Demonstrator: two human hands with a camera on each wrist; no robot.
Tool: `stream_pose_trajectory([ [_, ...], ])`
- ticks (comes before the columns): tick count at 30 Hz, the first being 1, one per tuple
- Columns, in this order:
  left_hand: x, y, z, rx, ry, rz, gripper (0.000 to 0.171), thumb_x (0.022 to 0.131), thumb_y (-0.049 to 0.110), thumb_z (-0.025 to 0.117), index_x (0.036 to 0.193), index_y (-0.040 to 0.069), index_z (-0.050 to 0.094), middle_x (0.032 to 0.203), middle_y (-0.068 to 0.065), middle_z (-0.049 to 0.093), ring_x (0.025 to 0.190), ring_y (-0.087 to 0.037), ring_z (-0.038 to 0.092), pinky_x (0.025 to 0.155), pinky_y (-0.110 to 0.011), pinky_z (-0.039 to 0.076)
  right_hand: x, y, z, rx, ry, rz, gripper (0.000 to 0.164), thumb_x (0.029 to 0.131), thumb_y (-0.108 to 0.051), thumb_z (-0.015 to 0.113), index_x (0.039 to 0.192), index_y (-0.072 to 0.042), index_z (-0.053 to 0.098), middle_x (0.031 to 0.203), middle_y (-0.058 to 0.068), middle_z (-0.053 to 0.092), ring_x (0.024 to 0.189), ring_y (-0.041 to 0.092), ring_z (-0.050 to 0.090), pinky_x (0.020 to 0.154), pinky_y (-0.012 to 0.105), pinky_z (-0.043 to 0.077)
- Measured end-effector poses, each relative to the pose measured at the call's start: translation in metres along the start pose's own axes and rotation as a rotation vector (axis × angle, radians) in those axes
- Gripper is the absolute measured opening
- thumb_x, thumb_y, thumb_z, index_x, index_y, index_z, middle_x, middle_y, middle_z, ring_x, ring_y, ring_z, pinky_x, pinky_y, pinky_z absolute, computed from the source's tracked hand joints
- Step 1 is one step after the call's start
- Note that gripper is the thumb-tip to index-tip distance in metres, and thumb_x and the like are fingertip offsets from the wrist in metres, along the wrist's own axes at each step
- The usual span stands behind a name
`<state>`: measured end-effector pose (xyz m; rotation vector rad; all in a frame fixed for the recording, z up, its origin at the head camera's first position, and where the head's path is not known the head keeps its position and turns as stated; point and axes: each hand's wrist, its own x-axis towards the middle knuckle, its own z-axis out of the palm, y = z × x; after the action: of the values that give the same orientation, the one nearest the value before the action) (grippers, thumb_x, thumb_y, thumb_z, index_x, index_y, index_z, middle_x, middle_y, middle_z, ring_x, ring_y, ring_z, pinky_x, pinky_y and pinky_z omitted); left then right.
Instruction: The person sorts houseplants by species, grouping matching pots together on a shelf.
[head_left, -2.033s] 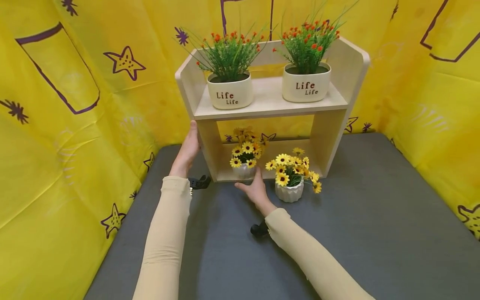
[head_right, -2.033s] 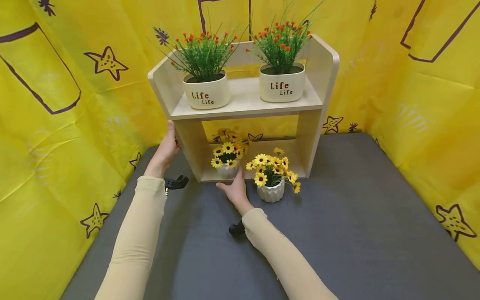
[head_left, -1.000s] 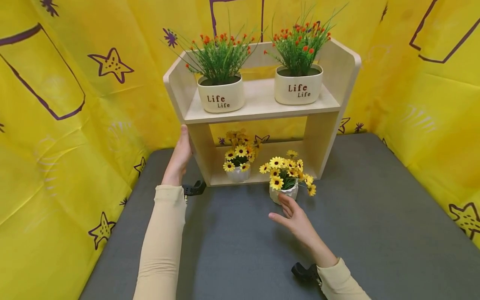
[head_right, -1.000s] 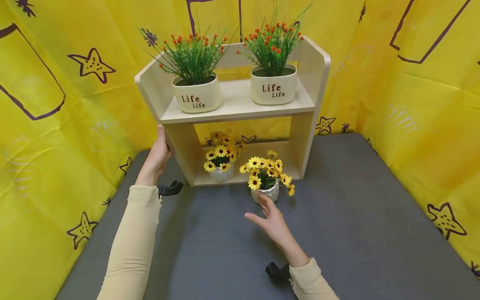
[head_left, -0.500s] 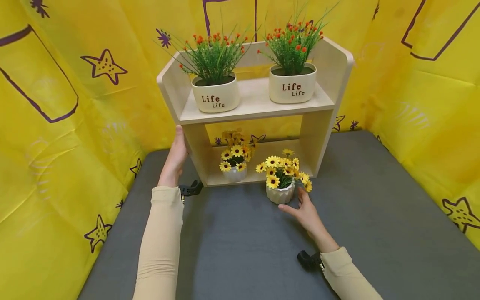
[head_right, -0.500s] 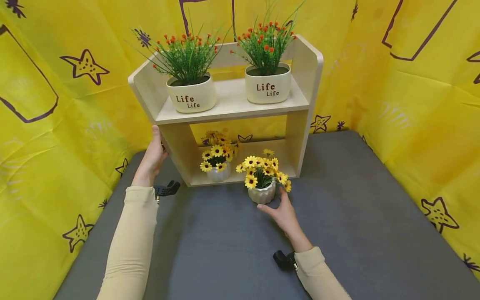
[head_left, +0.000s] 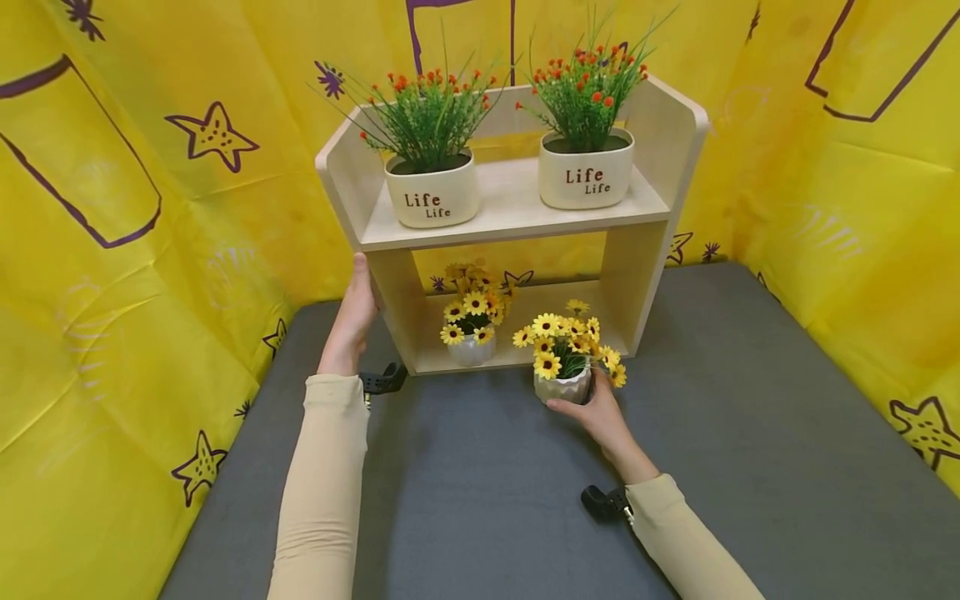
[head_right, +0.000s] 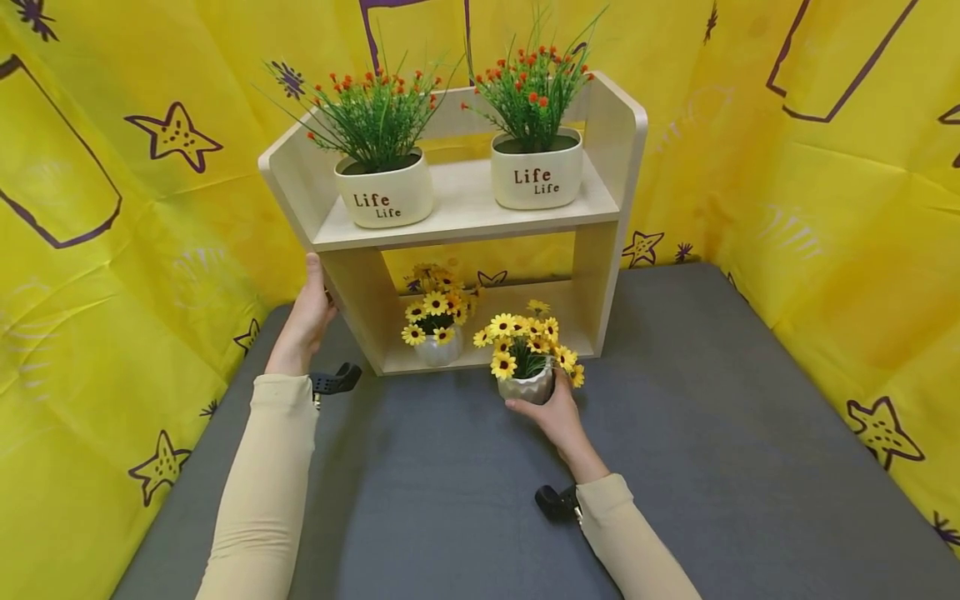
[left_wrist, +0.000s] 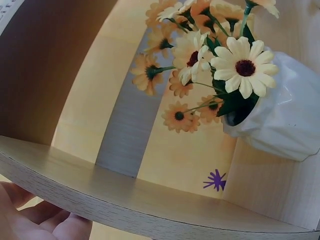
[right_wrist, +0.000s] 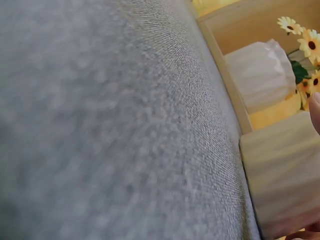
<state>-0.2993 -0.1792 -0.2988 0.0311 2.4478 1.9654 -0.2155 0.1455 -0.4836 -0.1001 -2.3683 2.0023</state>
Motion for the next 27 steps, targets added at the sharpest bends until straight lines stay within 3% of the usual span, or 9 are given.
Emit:
stream_pose_trajectory([
  [5, 0.014, -0.016, -0.003, 0.007, 0.012, 0.012, 0.082, 0.086, 0.071, 0.016, 0.15, 0.02, 0.007, 0.152, -0.007, 0.011, 0.136, -0.027, 0.01, 0.108, -0.048, 0.007, 0.005, 0.001, 0.003, 0.017, 0.026, 0.001, 0.098, 0.07, -0.018, 0.083, 0.143, -0.002, 0.019, 0.138, 0.018, 0.031, 0.126, 0.029, 0.031, 0.104, 0.041, 0.023],
  [13, 0.016, -0.019, -0.003, 0.015, 0.029, -0.014, 0.086, 0.083, 0.074, 0.016, 0.151, 0.022, 0.006, 0.153, -0.005, 0.007, 0.137, -0.028, 0.007, 0.107, -0.051, 0.002, 0.008, 0.001, 0.008, 0.04, 0.026, 0.011, 0.101, 0.072, -0.016, 0.082, 0.144, -0.002, 0.012, 0.14, 0.02, 0.03, 0.127, 0.029, 0.03, 0.104, 0.043, 0.023],
  [20, 0.017, -0.019, -0.003, 0.015, 0.034, 0.016, 0.084, 0.085, 0.072, 0.018, 0.15, 0.019, 0.007, 0.154, -0.005, 0.007, 0.137, -0.024, 0.004, 0.108, -0.047, 0.001, 0.008, 0.001, 0.006, -0.025, 0.046, 0.021, 0.093, 0.072, -0.018, 0.082, 0.14, 0.0, 0.021, 0.132, 0.021, 0.037, 0.12, 0.031, 0.037, 0.1, 0.043, 0.029],
  [27, 0.016, -0.02, -0.004, 0.033, 0.035, 0.015, 0.085, 0.085, 0.072, 0.017, 0.15, 0.02, 0.004, 0.154, -0.003, 0.002, 0.138, -0.023, 0.001, 0.108, -0.047, -0.002, 0.01, 0.003, 0.003, -0.009, 0.068, -0.022, 0.087, 0.069, -0.015, 0.084, 0.135, 0.003, 0.031, 0.129, 0.02, 0.044, 0.116, 0.03, 0.042, 0.098, 0.041, 0.033],
])
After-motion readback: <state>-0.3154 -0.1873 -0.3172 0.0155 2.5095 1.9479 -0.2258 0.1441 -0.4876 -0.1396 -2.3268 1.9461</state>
